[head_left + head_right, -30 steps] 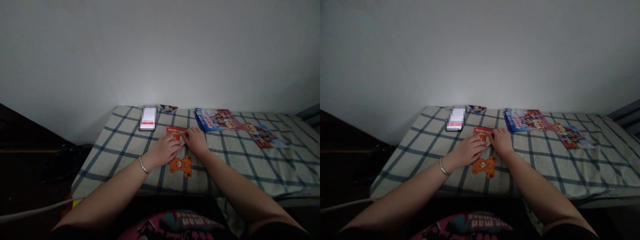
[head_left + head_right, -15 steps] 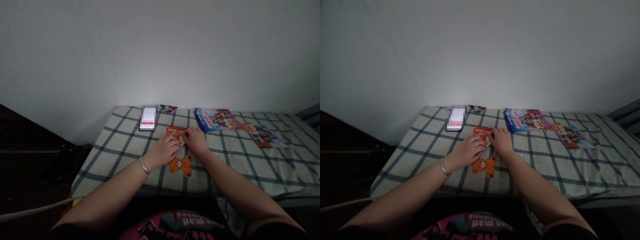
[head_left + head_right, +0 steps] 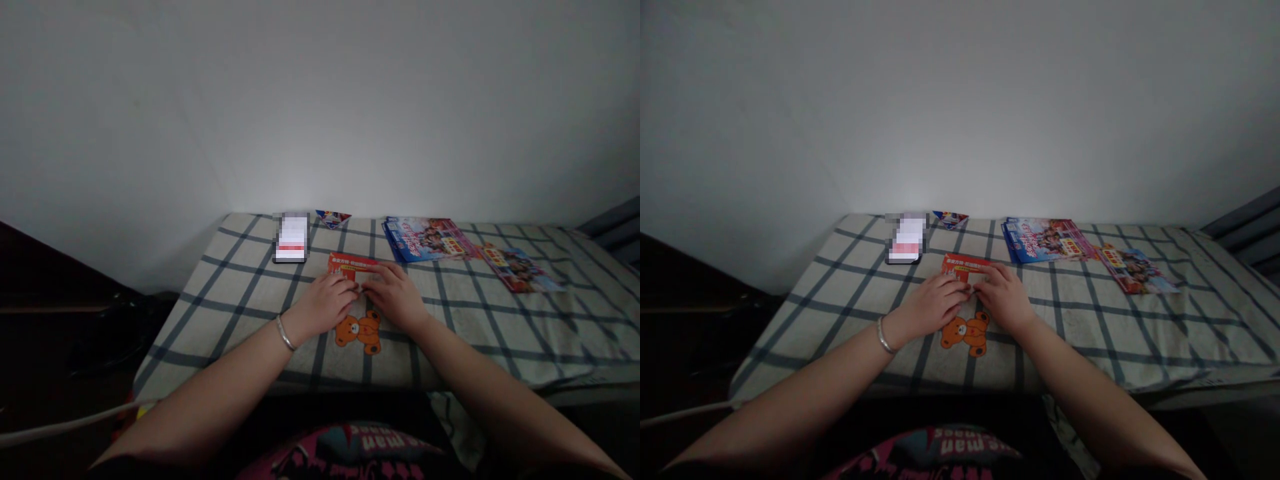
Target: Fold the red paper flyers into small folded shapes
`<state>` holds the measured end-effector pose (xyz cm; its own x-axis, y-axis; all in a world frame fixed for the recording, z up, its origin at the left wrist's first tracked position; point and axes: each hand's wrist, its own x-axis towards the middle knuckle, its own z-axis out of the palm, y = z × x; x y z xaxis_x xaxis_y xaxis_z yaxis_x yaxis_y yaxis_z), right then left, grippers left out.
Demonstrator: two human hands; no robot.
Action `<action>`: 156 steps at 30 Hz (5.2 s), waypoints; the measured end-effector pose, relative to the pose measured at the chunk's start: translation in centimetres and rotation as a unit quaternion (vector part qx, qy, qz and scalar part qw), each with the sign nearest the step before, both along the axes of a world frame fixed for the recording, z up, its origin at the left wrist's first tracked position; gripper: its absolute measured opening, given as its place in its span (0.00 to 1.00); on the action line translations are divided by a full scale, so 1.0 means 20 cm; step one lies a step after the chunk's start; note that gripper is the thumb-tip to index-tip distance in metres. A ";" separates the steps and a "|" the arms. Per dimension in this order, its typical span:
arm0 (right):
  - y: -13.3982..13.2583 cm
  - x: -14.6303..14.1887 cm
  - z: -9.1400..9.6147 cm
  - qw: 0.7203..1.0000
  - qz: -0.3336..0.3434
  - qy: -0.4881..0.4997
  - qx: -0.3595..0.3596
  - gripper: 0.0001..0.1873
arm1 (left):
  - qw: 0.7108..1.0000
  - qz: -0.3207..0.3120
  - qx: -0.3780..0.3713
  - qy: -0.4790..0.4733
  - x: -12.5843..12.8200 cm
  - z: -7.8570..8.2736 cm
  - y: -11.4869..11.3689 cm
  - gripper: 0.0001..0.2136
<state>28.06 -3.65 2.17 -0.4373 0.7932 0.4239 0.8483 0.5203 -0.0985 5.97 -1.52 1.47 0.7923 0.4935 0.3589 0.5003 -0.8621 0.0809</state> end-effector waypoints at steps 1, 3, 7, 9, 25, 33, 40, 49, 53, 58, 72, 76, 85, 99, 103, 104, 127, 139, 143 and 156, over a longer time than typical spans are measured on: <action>-0.01 0.01 -0.01 1.000 0.008 -0.004 -0.006 0.08 | 1.000 0.000 0.000 0.000 0.00 0.00 0.00 0.11; -0.03 0.01 -0.02 1.000 0.022 -0.003 -0.018 0.12 | 1.000 -0.005 0.000 -0.002 0.00 0.00 0.01 0.11; -0.05 0.02 -0.05 0.999 0.029 0.014 -0.029 0.16 | 1.000 -0.010 -0.002 -0.010 0.00 -0.01 0.01 0.11; -0.06 0.02 -0.05 0.999 0.030 0.008 -0.037 0.17 | 1.000 -0.009 -0.007 -0.009 0.00 -0.01 0.02 0.11; -0.07 -0.02 0.01 0.996 -0.015 -0.072 -0.040 0.15 | 1.000 -0.005 -0.020 0.004 -0.01 0.01 0.00 0.09; -0.06 0.01 0.01 0.989 -0.107 -0.106 -0.018 0.15 | 1.000 -0.010 -0.025 -0.003 -0.02 0.01 0.00 0.07; -0.05 0.04 0.00 0.981 -0.164 -0.106 -0.002 0.14 | 1.000 0.007 -0.010 -0.002 -0.02 0.01 -0.02 0.07; -0.03 0.04 -0.01 0.976 -0.187 -0.113 -0.007 0.13 | 1.000 0.005 -0.011 0.004 -0.03 -0.01 -0.02 0.11; -0.03 0.05 -0.02 0.976 -0.192 -0.103 -0.005 0.13 | 1.000 -0.002 -0.017 0.007 -0.02 -0.01 -0.02 0.12; -0.03 0.04 -0.02 0.977 -0.197 -0.084 -0.001 0.13 | 1.000 -0.002 -0.024 0.001 -0.02 0.00 -0.01 0.12; -0.06 0.03 -0.01 0.997 0.050 -0.018 -0.058 0.17 | 0.999 -0.012 -0.046 -0.013 -0.02 0.01 0.00 0.08; -0.06 0.01 0.00 0.996 0.056 -0.024 -0.061 0.18 | 0.999 -0.010 -0.046 -0.013 -0.03 0.01 0.00 0.08; -0.06 0.01 0.01 0.999 -0.013 -0.042 -0.018 0.14 | 0.999 -0.002 -0.034 -0.011 -0.02 0.01 -0.01 0.09; 0.00 0.09 -0.02 0.987 -0.156 -0.040 0.013 0.11 | 0.999 -0.007 -0.034 -0.012 -0.02 0.00 -0.01 0.12; 0.00 0.09 -0.03 0.982 -0.179 -0.049 0.026 0.10 | 0.999 -0.022 -0.034 -0.023 -0.03 0.02 0.00 0.08; 0.00 0.09 -0.03 0.982 -0.181 -0.052 0.025 0.10 | 0.999 -0.025 -0.034 -0.027 -0.03 0.02 0.00 0.08; 0.10 0.14 -0.02 0.996 -0.001 -0.085 -0.014 0.11 | 0.997 -0.040 -0.031 -0.050 -0.08 -0.01 0.05 0.13; 0.16 0.12 0.08 0.973 0.101 -0.209 0.002 0.09 | 0.998 -0.034 -0.049 -0.022 -0.08 -0.02 0.05 0.17; 0.13 0.07 0.13 0.972 0.088 -0.215 0.030 0.09 | 0.998 -0.008 -0.050 -0.026 -0.08 0.02 0.04 0.14; 0.02 -0.10 0.08 0.995 0.069 -0.021 0.063 0.08 | 0.997 0.065 -0.001 -0.042 -0.03 0.03 0.02 0.09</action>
<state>26.14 -3.28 3.78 -0.5581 0.6656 0.4955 0.7693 0.6388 0.0084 5.29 -1.08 2.02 0.6892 0.5907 0.4196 0.5989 -0.7903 0.1289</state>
